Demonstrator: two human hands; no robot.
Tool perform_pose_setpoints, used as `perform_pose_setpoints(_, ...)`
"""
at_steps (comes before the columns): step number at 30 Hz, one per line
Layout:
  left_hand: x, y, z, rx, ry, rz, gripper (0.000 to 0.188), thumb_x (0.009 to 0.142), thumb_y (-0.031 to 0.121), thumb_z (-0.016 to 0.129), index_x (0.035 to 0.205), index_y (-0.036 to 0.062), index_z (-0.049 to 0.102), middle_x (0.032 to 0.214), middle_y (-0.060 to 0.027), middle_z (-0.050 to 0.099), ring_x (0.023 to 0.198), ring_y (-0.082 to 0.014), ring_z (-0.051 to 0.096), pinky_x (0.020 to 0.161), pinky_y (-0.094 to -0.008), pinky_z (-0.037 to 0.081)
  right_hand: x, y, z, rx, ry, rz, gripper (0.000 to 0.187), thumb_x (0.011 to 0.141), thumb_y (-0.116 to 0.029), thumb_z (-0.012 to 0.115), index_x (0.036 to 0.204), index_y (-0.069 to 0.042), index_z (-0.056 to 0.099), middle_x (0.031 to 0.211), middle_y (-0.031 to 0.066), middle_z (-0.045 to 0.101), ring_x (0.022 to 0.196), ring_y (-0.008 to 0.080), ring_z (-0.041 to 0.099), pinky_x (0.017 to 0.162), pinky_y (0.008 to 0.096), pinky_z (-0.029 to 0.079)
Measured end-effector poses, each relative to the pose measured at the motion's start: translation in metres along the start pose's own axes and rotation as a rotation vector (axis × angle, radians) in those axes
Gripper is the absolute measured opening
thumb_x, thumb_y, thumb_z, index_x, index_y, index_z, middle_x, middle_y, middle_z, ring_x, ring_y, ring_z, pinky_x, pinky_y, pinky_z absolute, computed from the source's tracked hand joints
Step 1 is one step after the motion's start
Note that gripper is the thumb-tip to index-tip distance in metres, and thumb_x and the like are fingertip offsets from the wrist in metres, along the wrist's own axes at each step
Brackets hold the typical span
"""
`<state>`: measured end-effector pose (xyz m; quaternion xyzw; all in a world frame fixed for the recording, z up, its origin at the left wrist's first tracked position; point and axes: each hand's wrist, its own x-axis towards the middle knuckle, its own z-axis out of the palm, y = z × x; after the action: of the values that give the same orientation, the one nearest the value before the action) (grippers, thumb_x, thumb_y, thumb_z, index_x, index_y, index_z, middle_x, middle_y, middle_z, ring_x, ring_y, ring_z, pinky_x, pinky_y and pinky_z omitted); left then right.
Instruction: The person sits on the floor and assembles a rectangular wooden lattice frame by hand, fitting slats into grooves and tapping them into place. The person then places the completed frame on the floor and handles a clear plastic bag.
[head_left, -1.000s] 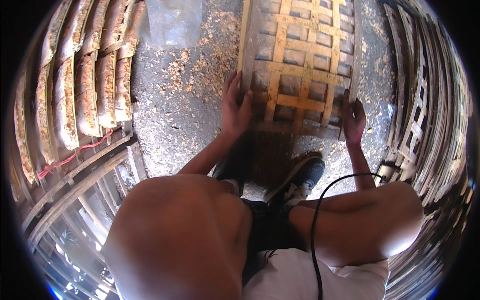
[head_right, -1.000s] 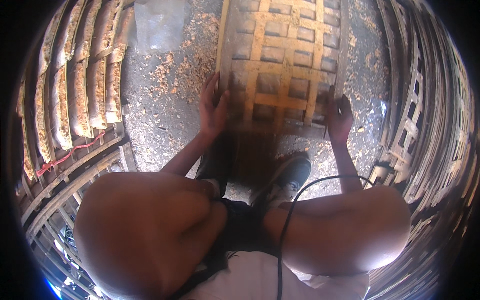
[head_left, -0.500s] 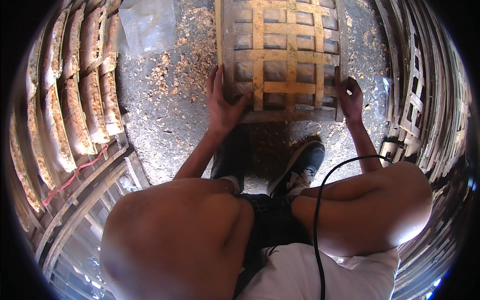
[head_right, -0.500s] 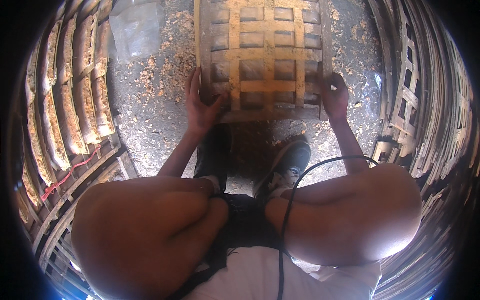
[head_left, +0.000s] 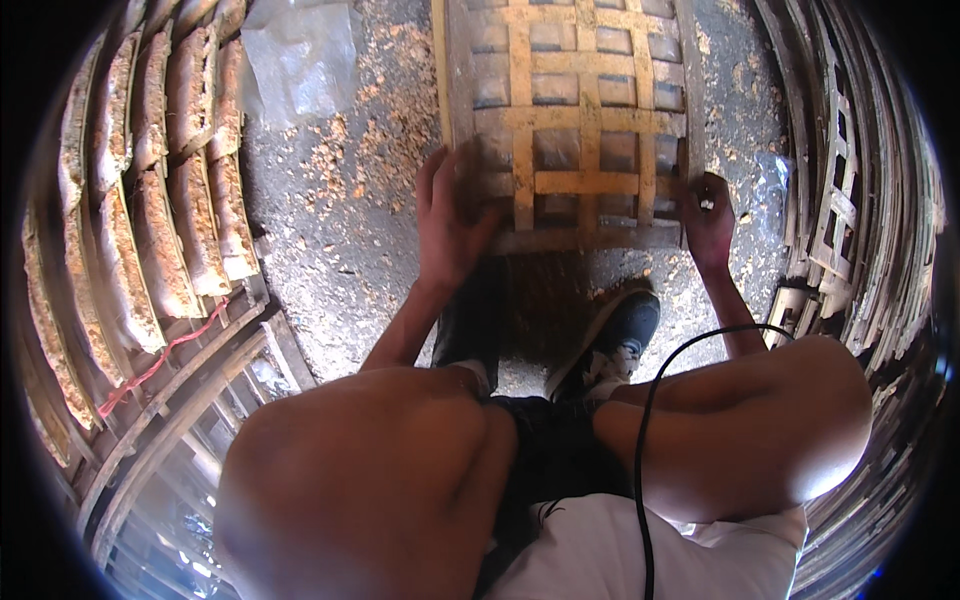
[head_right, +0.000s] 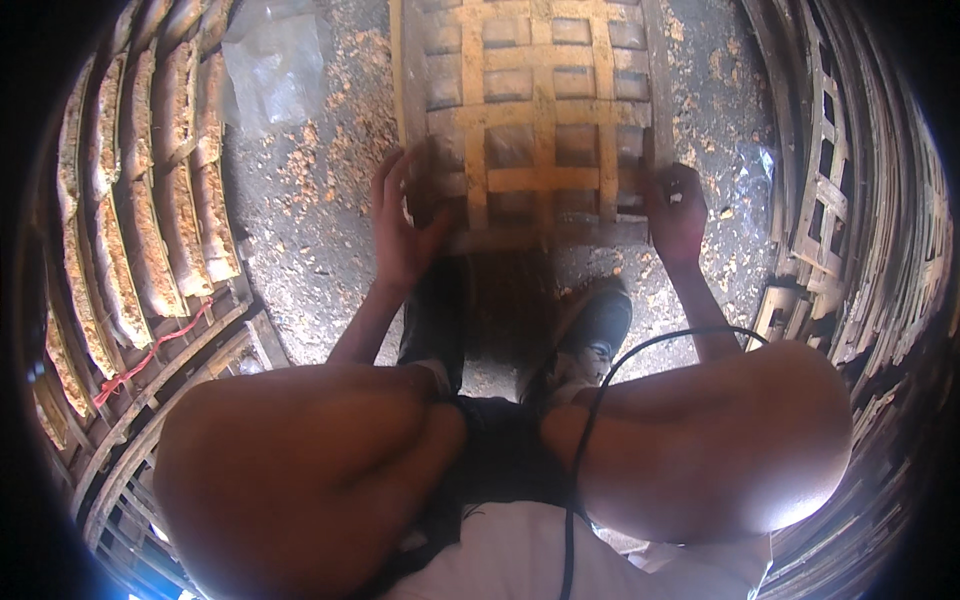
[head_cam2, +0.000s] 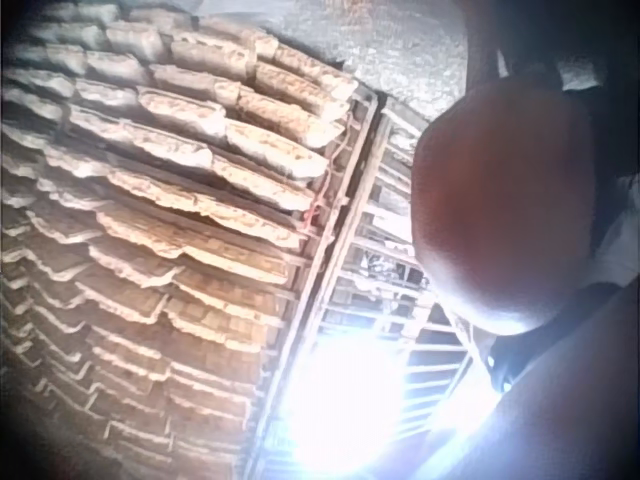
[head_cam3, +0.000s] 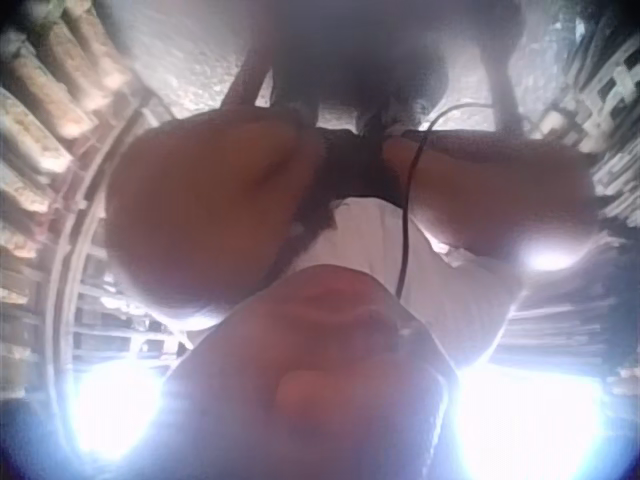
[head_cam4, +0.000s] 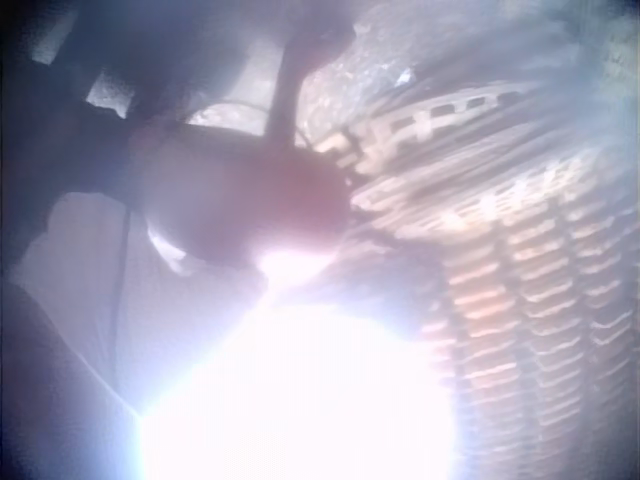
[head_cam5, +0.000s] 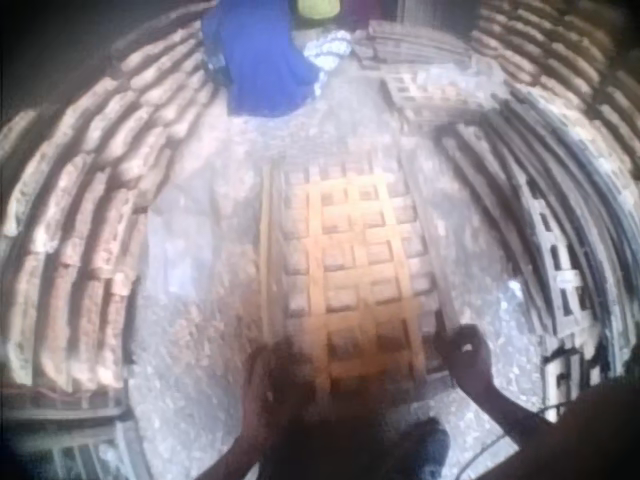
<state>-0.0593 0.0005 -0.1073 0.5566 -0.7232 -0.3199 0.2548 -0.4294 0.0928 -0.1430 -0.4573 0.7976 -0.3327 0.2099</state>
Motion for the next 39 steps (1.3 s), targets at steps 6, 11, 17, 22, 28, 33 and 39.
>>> perform_pose_setpoints(6, -0.005, -0.006, -0.005, 0.013, 0.057, 0.038, 0.084, 0.079, 0.007, 0.080, 0.154, -0.0002, 0.043, 0.153, -0.0304, 0.048, 0.134, -0.0492, 0.055, 0.110, -0.0498, 0.050, -0.007, -0.006, 0.003, 0.014, 0.038, 0.056, 0.021, 0.096, -0.012, 0.072, 0.111, -0.003, 0.061, 0.099, 0.0172, 0.071, 0.095, 0.0321, 0.071, 0.085, 0.0427, 0.055)
perform_pose_setpoints(11, -0.008, 0.021, -0.013, -0.131, 0.016, -0.178, 0.076, 0.081, 0.003, 0.075, 0.152, 0.0036, 0.049, 0.146, -0.0279, 0.059, 0.116, -0.0434, 0.070, 0.097, -0.0450, 0.059, -0.009, -0.008, 0.003, -0.087, 0.037, 0.072, 0.020, 0.102, -0.017, 0.061, 0.113, -0.001, 0.057, 0.101, 0.0204, 0.066, 0.092, 0.0368, 0.066, 0.083, 0.0472, 0.051)
perform_pose_setpoints(17, -0.013, 0.024, -0.010, -0.167, 0.129, -0.061, 0.070, 0.081, -0.001, 0.072, 0.149, 0.0052, 0.054, 0.136, -0.0237, 0.068, 0.115, -0.0344, 0.073, 0.093, -0.0395, 0.060, -0.006, -0.011, -0.006, -0.065, 0.073, -0.032, 0.018, 0.101, -0.017, 0.062, 0.111, -0.003, 0.056, 0.097, 0.0216, 0.066, 0.091, 0.0448, 0.067, 0.078, 0.0534, 0.049)
perform_pose_setpoints(22, -0.025, 0.027, -0.015, -0.204, 0.153, -0.056, 0.067, 0.081, -0.002, 0.072, 0.145, 0.0042, 0.057, 0.132, -0.0217, 0.070, 0.116, -0.0341, 0.073, 0.095, -0.0409, 0.059, -0.016, -0.030, -0.013, 0.017, 0.041, 0.123, 0.020, 0.101, -0.018, 0.062, 0.108, -0.002, 0.055, 0.089, 0.0220, 0.065, 0.083, 0.0444, 0.066, 0.073, 0.0506, 0.050)
perform_pose_setpoints(28, 0.002, 0.046, -0.030, -0.205, 0.148, -0.041, 0.067, 0.082, -0.001, 0.072, 0.146, 0.0078, 0.056, 0.129, -0.0233, 0.071, 0.116, -0.0378, 0.072, 0.095, -0.0433, 0.059, 0.008, -0.028, -0.018, 0.170, 0.074, 0.062, 0.019, 0.100, -0.014, 0.057, 0.112, 0.002, 0.057, 0.086, 0.0067, 0.061, 0.077, 0.0132, 0.054, 0.069, 0.0332, 0.048)
perform_pose_setpoints(33, 0.039, 0.033, -0.028, -0.279, 0.097, -0.046, 0.067, 0.083, 0.000, 0.070, 0.147, 0.0117, 0.055, 0.129, -0.0245, 0.070, 0.113, -0.0397, 0.073, 0.093, -0.0436, 0.058, 0.035, -0.017, -0.002, 0.151, 0.105, 0.047, 0.022, 0.101, -0.017, 0.059, 0.110, 0.003, 0.057, 0.084, 0.0054, 0.058, 0.077, 0.0118, 0.050, 0.067, 0.0322, 0.045)
perform_pose_setpoints(39, 0.032, 0.024, -0.023, -0.260, 0.119, -0.035, 0.064, 0.083, -0.001, 0.070, 0.145, 0.0104, 0.055, 0.130, -0.0251, 0.069, 0.116, -0.0408, 0.071, 0.096, -0.0442, 0.057, 0.041, -0.016, -0.004, 0.036, 0.019, 0.073, 0.028, 0.097, -0.017, 0.067, 0.113, 0.003, 0.058, 0.093, 0.0187, 0.070, 0.084, 0.0294, 0.068, 0.077, 0.0429, 0.053)
